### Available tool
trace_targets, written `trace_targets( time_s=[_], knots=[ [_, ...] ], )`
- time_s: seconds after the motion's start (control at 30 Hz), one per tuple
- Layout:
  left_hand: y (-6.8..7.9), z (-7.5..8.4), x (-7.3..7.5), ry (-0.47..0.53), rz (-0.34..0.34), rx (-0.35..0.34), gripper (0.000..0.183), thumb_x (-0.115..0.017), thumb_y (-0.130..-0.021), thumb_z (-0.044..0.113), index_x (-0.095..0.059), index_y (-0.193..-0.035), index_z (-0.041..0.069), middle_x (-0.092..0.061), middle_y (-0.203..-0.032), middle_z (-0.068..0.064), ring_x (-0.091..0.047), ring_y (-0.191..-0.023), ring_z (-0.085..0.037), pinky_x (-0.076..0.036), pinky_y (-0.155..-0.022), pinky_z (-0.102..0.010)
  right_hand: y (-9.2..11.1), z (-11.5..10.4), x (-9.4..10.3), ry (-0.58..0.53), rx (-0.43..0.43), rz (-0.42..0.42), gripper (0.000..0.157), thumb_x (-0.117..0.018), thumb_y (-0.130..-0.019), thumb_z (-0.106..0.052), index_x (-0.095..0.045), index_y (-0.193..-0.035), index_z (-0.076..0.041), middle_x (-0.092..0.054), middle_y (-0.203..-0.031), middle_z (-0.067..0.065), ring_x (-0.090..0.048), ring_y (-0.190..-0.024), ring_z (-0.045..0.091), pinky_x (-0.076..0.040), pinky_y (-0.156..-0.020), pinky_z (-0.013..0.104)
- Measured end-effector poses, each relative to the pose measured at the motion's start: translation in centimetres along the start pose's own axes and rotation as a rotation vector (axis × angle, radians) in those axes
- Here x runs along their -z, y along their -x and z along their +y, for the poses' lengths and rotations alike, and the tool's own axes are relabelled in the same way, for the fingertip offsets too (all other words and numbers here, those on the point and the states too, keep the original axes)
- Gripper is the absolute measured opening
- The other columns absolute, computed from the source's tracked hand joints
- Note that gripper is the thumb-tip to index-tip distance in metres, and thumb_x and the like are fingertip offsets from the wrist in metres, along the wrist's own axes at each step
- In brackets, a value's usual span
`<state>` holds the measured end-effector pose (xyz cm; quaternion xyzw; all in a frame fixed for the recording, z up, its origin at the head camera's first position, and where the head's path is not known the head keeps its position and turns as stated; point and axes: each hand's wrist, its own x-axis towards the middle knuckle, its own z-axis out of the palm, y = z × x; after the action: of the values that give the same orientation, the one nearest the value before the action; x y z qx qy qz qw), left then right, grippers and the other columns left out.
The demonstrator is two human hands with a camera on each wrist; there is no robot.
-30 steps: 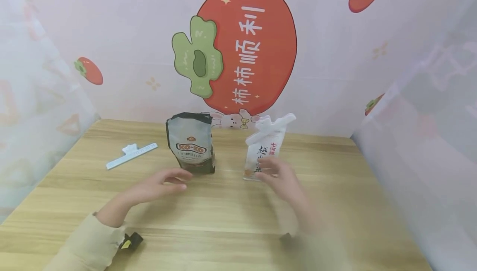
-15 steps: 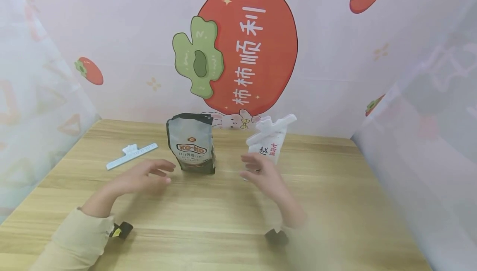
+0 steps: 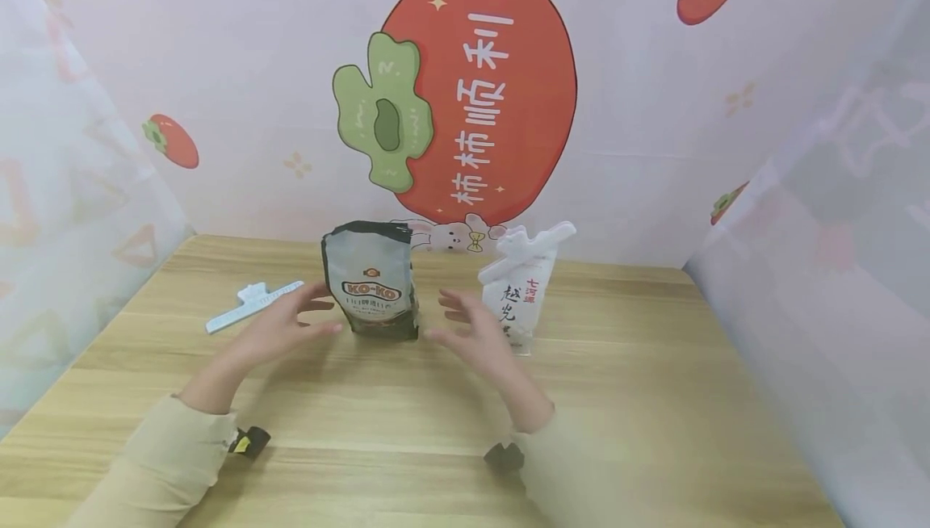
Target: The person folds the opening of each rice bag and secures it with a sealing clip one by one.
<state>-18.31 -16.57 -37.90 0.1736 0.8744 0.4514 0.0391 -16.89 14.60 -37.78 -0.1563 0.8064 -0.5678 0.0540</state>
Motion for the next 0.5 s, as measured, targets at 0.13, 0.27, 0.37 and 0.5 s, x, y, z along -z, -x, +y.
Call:
trace_targets(
  time_s=[0.13, 0.27, 0.37, 0.5],
  knots=[
    [-0.5, 0.0, -0.6, 0.023, 0.036, -0.007, 0.077, -0.076, -0.089, 0.027, -0.036, -0.15, 0.004, -0.044, -0.15, -0.023, -0.049, -0.132, -0.047, -0.047, -0.099, -0.062, -0.8, 0.0, -1.1, -0.02, -0.005, -0.003, 0.068, -0.074, -0.089, -0.008, -0.041, -0.148, -0.001, -0.047, -0.148, 0.025, -0.049, -0.134, 0.044, -0.046, -0.107, 0.052],
    [-1.0, -0.1, -0.9, 0.043, 0.05, -0.01, 0.079, -0.077, -0.087, 0.03, -0.037, -0.15, 0.006, -0.045, -0.15, -0.021, -0.048, -0.134, -0.044, -0.048, -0.1, -0.06, -1.4, -0.1, -2.0, -0.001, -0.024, 0.012, 0.069, -0.076, -0.088, -0.014, -0.042, -0.149, -0.007, -0.049, -0.149, 0.018, -0.049, -0.135, 0.04, -0.044, -0.108, 0.055],
    [-1.2, -0.1, -1.0, 0.054, 0.049, -0.02, 0.078, -0.077, -0.087, 0.03, -0.037, -0.15, 0.005, -0.047, -0.149, -0.021, -0.048, -0.134, -0.044, -0.048, -0.1, -0.06, -1.9, -0.2, -2.5, 0.016, -0.045, 0.025, 0.069, -0.077, -0.088, -0.018, -0.044, -0.149, -0.012, -0.051, -0.148, 0.013, -0.05, -0.135, 0.036, -0.044, -0.108, 0.056],
    [-1.5, -0.3, -1.1, 0.063, 0.046, -0.032, 0.076, -0.076, -0.088, 0.028, -0.038, -0.149, 0.005, -0.048, -0.147, -0.023, -0.048, -0.133, -0.046, -0.048, -0.099, -0.061, -2.6, -0.3, -3.1, 0.008, -0.057, 0.026, 0.069, -0.077, -0.088, -0.02, -0.044, -0.148, -0.014, -0.052, -0.148, 0.011, -0.051, -0.135, 0.034, -0.044, -0.108, 0.055]
  ],
)
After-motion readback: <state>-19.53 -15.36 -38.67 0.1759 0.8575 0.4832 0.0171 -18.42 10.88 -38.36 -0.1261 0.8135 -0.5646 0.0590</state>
